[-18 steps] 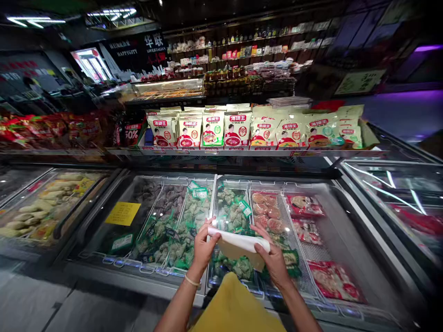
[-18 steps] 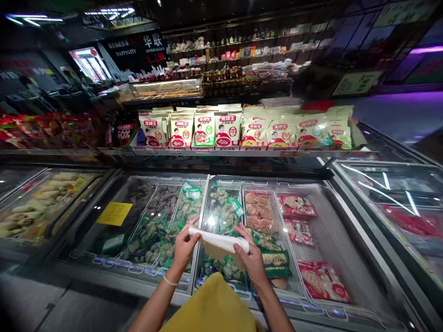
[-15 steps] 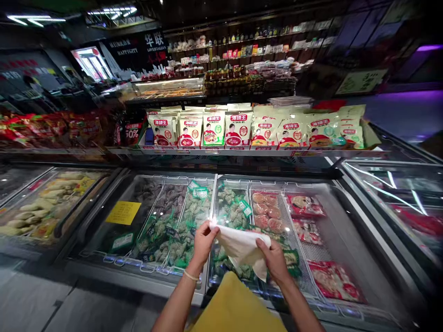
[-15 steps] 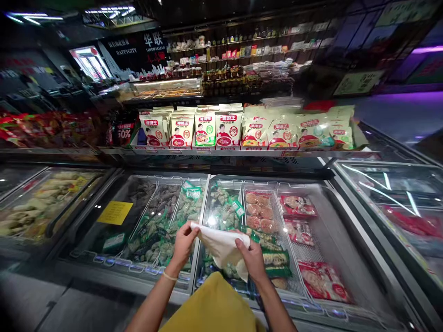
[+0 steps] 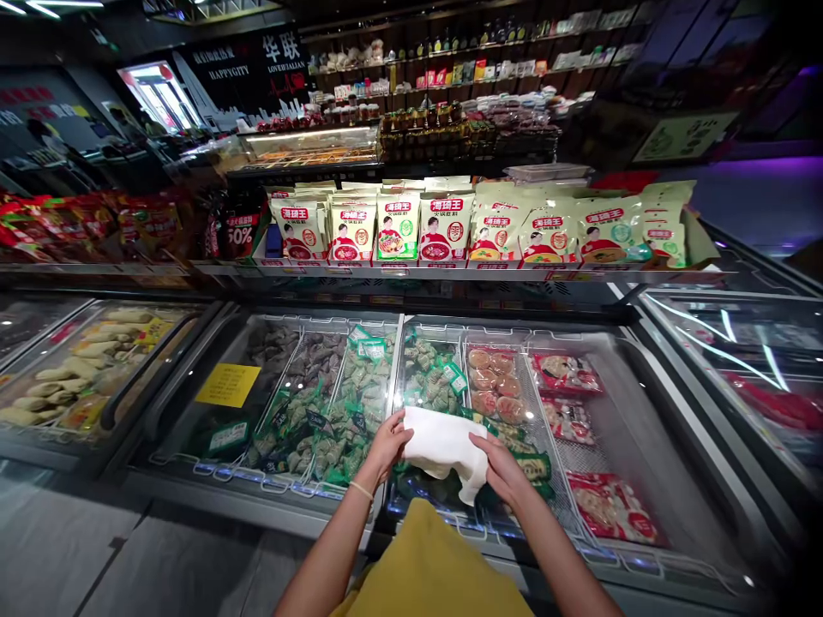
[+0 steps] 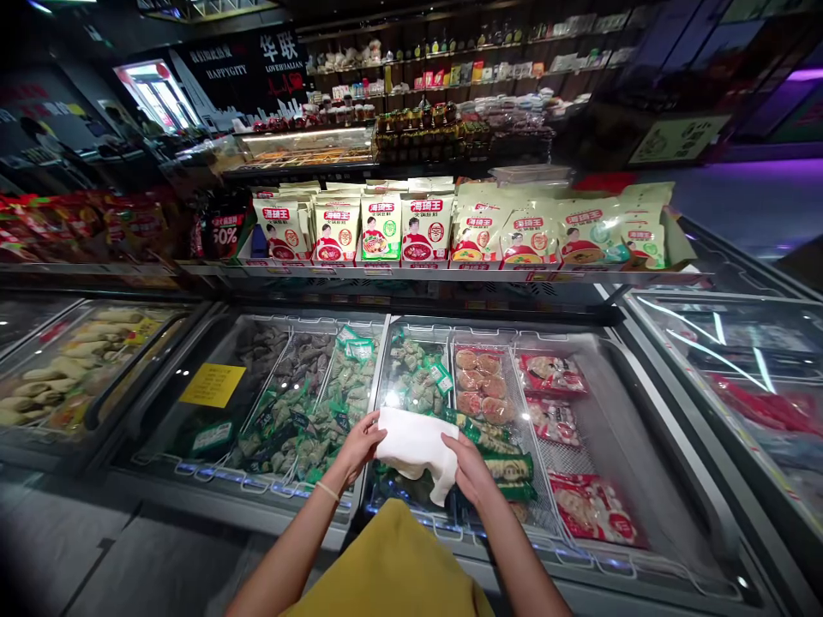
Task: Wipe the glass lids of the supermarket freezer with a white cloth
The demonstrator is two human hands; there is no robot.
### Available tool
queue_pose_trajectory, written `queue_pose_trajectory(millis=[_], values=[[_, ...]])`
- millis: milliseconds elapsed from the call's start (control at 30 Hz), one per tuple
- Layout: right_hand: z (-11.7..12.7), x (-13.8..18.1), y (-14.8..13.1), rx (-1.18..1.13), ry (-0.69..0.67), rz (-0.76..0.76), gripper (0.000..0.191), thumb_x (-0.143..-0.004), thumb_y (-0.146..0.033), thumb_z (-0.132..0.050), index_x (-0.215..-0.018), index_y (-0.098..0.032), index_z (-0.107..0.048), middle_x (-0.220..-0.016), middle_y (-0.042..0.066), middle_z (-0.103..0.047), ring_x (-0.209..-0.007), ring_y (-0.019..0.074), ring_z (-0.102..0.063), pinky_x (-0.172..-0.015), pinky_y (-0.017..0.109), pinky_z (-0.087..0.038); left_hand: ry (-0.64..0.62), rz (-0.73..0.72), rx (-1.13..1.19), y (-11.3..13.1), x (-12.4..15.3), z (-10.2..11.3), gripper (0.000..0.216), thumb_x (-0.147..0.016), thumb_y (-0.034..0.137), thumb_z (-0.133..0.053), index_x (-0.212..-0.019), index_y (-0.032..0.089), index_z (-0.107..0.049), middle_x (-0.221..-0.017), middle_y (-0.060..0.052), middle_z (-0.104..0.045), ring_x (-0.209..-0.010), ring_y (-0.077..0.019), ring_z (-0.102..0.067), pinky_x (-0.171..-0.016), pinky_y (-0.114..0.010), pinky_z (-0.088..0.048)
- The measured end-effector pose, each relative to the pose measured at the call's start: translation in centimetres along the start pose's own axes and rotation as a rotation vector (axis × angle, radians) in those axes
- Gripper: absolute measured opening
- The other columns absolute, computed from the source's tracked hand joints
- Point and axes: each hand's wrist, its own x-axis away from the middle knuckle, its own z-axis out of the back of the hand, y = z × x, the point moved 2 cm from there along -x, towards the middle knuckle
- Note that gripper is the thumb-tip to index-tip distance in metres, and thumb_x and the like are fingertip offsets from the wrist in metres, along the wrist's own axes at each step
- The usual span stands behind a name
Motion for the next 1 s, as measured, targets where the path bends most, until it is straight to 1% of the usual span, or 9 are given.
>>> queue_pose_trajectory(millis=[133, 300, 367, 467, 600, 733, 833, 900, 1000], values=[[-0.1, -1.2, -2.5, 0.035, -0.012, 0.055, 0.041, -0.068, -0.025, -0.084, -0.106, -0.015, -0.072, -0.097, 0.011, -0.08, -0.088, 0.0269, -0.078, -0.083, 0.036, -0.062, -0.036, -0.032, -0.021, 0.6, -2.6, -1.1, 0.088, -0.06, 0.033, -0.086, -0.14, 0.017, -0.053, -0.107, -0.007, -0.074, -0.07, -0.0102, -0.063, -0.059, -0.019, -0.048], [-1.3, -3.4, -5.5, 0.155, -0.013, 0.138, 0.041, -0.069, -0.032, -0.082, -0.106, -0.017, -0.072, -0.091, 0.008, -0.08, -0.083, 0.0257, -0.076, -0.081, 0.038, -0.062, 0.03, -0.154, -0.076, 2.5, -6.9, -1.9, 0.067, -0.063, 0.032, -0.083, -0.124, 0.017, -0.059, -0.088, -0.001, -0.071, -0.069, -0.0101, -0.064, -0.065, -0.02, -0.05], [-1.8, -4.4, -6.7, 0.294, 0.022, 0.269, 0.043, -0.074, -0.041, -0.077, -0.11, -0.018, -0.072, -0.092, 0.006, -0.079, -0.088, 0.0254, -0.075, -0.084, 0.038, -0.06, 0.039, -0.235, -0.104, 3.6, -8.5, -1.8, 0.058, -0.066, 0.03, -0.081, -0.118, 0.018, -0.061, -0.095, -0.004, -0.072, -0.082, -0.0129, -0.068, -0.078, -0.024, -0.054], [-2.8, -5.6, -7.6, 0.738, 0.046, 0.536, 0.039, -0.089, -0.046, -0.06, -0.111, -0.017, -0.072, -0.098, 0.008, -0.078, -0.097, 0.0272, -0.072, -0.088, 0.041, -0.058, 0.123, -0.345, -0.185, 4.4, -10.1, -0.8, 0.047, -0.072, 0.026, -0.076, -0.117, 0.018, -0.061, -0.121, -0.011, -0.069, -0.112, -0.0187, -0.067, -0.101, -0.032, -0.051], [-4.6, -6.9, -3.8, 1.456, -0.206, 0.74, 0.032, -0.091, -0.019, -0.047, -0.107, -0.017, -0.074, -0.129, 0.013, -0.071, -0.121, 0.0286, -0.064, -0.104, 0.044, -0.05, 0.317, -0.399, -0.51, 1.9, -10.2, 2.4, 0.038, -0.082, 0.023, -0.063, -0.12, 0.019, -0.063, -0.132, -0.013, -0.065, -0.129, -0.0238, -0.06, -0.116, -0.042, -0.042], [-4.6, -7.8, 3.9, 1.919, -0.402, 0.53, 0.04, -0.091, -0.008, -0.044, -0.116, -0.016, -0.074, -0.149, 0.014, -0.057, -0.138, 0.0284, -0.053, -0.111, 0.045, -0.045, 0.396, -0.452, -0.961, -2.9, -8.5, 6.0, 0.044, -0.085, 0.018, -0.054, -0.128, 0.017, -0.062, -0.136, -0.014, -0.062, -0.139, -0.0275, -0.05, -0.123, -0.048, -0.034], [-3.7, -8.1, 8.4, 2.065, -0.405, 0.368, 0.039, -0.089, -0.01, -0.051, -0.121, -0.014, -0.073, -0.165, 0.015, -0.033, -0.151, 0.0333, -0.035, -0.114, 0.052, -0.041, 0.356, -0.415, -1.132, -5.7, -7.6, 8.0, 0.053, -0.084, 0.015, -0.051, -0.136, 0.016, -0.057, -0.151, -0.015, -0.051, -0.15, -0.0278, -0.037, -0.127, -0.048, -0.029], [-3.4, -8.0, 9.9, 2.099, -0.411, 0.327, 0.039, -0.085, -0.019, -0.064, -0.123, -0.015, -0.072, -0.168, 0.017, -0.021, -0.155, 0.0376, -0.023, -0.115, 0.059, -0.037, 0.332, -0.378, -1.191, -6.7, -7.2, 8.8, 0.056, -0.084, 0.014, -0.049, -0.14, 0.016, -0.054, -0.157, -0.014, -0.046, -0.154, -0.0281, -0.031, -0.129, -0.049, -0.026], [-3.5, -7.7, 9.9, 2.149, -0.38, 0.31, 0.044, -0.069, -0.024, -0.082, -0.112, -0.018, -0.078, -0.162, 0.021, -0.034, -0.152, 0.0475, -0.027, -0.112, 0.073, -0.03, 0.296, -0.332, -1.247, -7.2, -7.2, 9.4, 0.057, -0.086, 0.015, -0.047, -0.143, 0.017, -0.051, -0.161, -0.013, -0.041, -0.155, -0.0292, -0.028, -0.129, -0.049, -0.026]])
